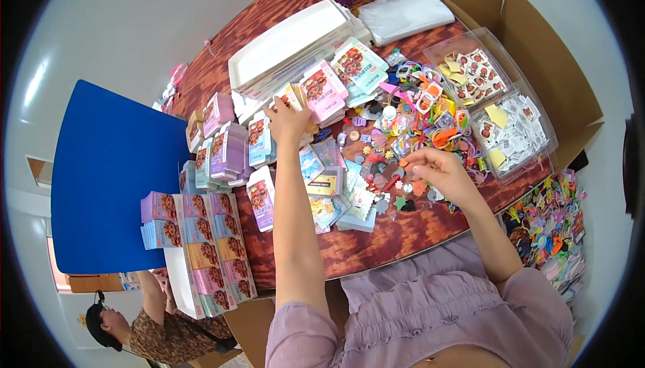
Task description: Picking up and sorting small colorful packaged items from a pile on a desk into organized stacks or containers.
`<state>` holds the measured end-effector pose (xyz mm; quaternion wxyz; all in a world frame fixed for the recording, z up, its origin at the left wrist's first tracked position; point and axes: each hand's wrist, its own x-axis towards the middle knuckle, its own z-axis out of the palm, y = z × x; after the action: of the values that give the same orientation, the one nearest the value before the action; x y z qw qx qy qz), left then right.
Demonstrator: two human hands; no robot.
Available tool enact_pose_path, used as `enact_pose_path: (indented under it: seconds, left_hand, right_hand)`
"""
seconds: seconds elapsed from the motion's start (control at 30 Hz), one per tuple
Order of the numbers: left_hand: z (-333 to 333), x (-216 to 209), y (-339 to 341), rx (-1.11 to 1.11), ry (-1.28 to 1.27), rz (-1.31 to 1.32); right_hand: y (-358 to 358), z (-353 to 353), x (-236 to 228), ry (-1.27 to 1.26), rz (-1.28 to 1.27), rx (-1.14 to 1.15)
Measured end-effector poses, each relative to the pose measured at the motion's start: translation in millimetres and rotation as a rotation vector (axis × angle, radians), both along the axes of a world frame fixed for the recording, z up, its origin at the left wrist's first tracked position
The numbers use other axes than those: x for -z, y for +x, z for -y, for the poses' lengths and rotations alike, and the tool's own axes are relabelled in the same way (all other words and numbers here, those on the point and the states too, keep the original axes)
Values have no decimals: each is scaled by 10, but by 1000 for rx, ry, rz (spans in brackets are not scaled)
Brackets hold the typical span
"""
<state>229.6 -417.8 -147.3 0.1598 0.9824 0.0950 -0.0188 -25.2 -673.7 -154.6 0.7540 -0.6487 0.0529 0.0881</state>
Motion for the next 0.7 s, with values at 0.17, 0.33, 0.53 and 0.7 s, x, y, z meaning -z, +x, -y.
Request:
enact_pose_path:
  seconds: [0.17, 0.33, 0.53, 0.7]
  left_hand:
    - [-29, -21, -89, 32, -100, 138]
    - [-243, 95, -23, 73, -304, 292]
    - [-362, 106, 17, 103, -471, 351]
    - [-559, 139, 16, 87, -720, 324]
  right_hand:
    - [-31, 49, 51, 16, 0, 20]
    - [-33, 45, 76, 14, 42, 44]
    - [-54, 15, 102, -23, 28, 24]
    - [-60, -59, 163, 5, 4, 35]
